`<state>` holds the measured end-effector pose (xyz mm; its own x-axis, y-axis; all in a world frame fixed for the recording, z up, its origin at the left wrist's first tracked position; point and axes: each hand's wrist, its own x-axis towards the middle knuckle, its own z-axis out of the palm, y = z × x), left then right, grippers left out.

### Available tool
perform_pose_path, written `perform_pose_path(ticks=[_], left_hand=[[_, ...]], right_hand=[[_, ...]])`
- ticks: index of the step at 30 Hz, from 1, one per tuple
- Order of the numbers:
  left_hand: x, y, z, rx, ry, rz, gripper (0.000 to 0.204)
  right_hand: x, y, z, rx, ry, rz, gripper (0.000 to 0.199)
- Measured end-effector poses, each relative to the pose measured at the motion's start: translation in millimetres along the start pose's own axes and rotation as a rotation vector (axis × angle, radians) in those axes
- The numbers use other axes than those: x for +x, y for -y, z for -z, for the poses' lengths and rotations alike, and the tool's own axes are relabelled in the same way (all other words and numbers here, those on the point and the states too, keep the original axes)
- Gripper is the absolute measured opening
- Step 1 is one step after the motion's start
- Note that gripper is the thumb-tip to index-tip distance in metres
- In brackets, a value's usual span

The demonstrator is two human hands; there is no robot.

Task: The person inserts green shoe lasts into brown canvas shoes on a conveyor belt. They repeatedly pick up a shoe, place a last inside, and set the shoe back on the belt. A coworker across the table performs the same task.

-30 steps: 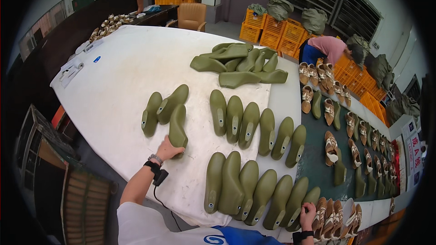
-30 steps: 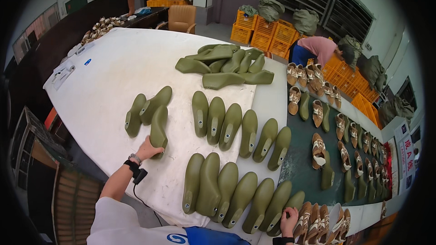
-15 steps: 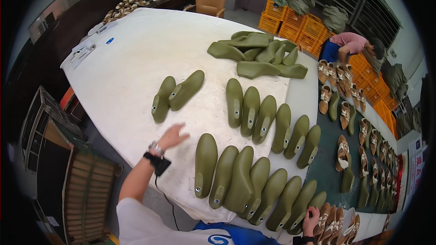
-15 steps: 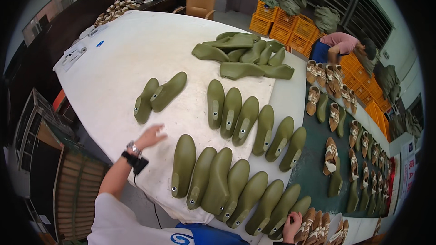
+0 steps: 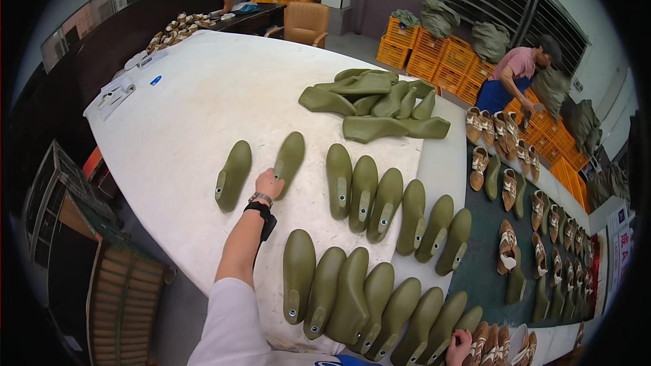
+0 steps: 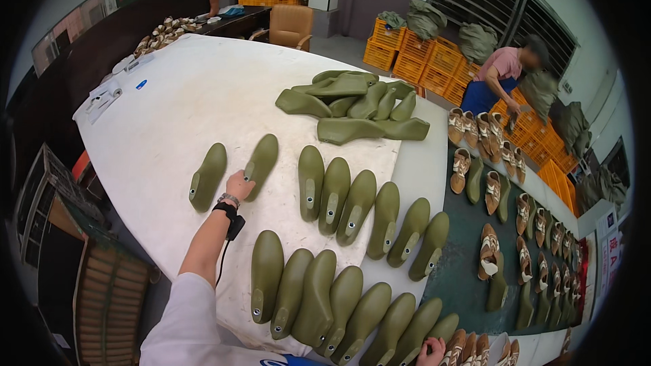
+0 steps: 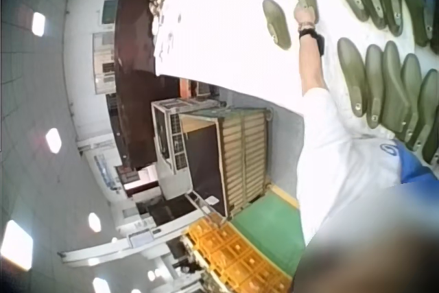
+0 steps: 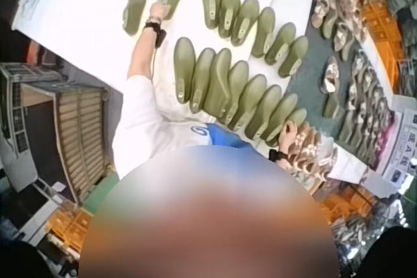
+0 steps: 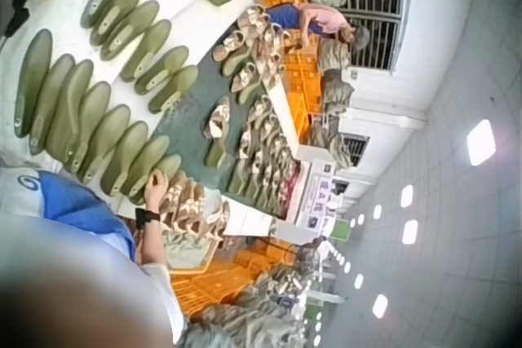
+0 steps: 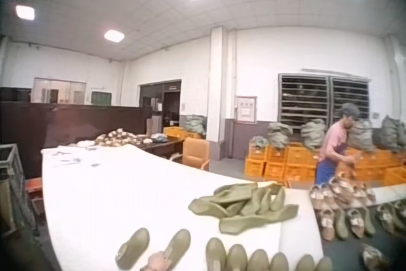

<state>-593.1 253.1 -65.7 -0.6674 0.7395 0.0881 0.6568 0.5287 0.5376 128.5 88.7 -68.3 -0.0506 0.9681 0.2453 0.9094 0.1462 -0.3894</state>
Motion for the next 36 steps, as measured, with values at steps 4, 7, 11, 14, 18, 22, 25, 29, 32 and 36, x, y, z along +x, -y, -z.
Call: perform_pose_path(ticks=[4,7,11,14,18,22,25,29,32,36], left_hand=[[-19.1,-16.1,-17.7,-0.043,0.348,-0.215,0.054],[-2.3,14.0,-10.1,-0.115,-0.036,-0.295,0.062],[24.4,110.5,46.2,0.29,-0.388,-0.082,0.05],[10.7,145.2,61.3,0.035,-0.128,0.229,0.045],[-23.0,126.5,55.7,0.089,-0.168,0.169,0.044],[-112.5,94.9,45.8,0.058,-0.178,0.066,0.044],[-205.5,66.0,40.4,-0.018,-0.125,-0.021,0.047],[-314.5,43.3,41.5,-0.058,0.005,-0.078,0.048],[-334.1,48.8,39.3,-0.184,0.019,-0.096,0.054],[-321.9,45.6,35.1,-0.295,0.053,-0.137,0.061]], right_hand=[[0.4,-8.7,-11.9,0.151,-0.026,-0.187,0.011],[-0.5,-12.2,-12.8,0.151,0.001,-0.178,0.009],[-1.2,-7.0,-11.2,0.177,-0.013,-0.197,0.01],[1.0,-1.6,-11.1,0.197,-0.025,-0.18,0.01],[3.2,3.9,-10.8,0.178,-0.029,-0.22,0.009],[4.6,6.9,-9.1,0.186,-0.045,-0.195,0.005],[6.8,7.4,-9.9,0.218,-0.081,-0.117,0.003],[4.2,7.4,-7.8,0.235,-0.102,-0.115,0.004],[0.9,10.4,-6.7,0.207,-0.21,-0.094,0.005],[-1.4,9.1,-6.5,0.213,-0.174,-0.098,0.007]])
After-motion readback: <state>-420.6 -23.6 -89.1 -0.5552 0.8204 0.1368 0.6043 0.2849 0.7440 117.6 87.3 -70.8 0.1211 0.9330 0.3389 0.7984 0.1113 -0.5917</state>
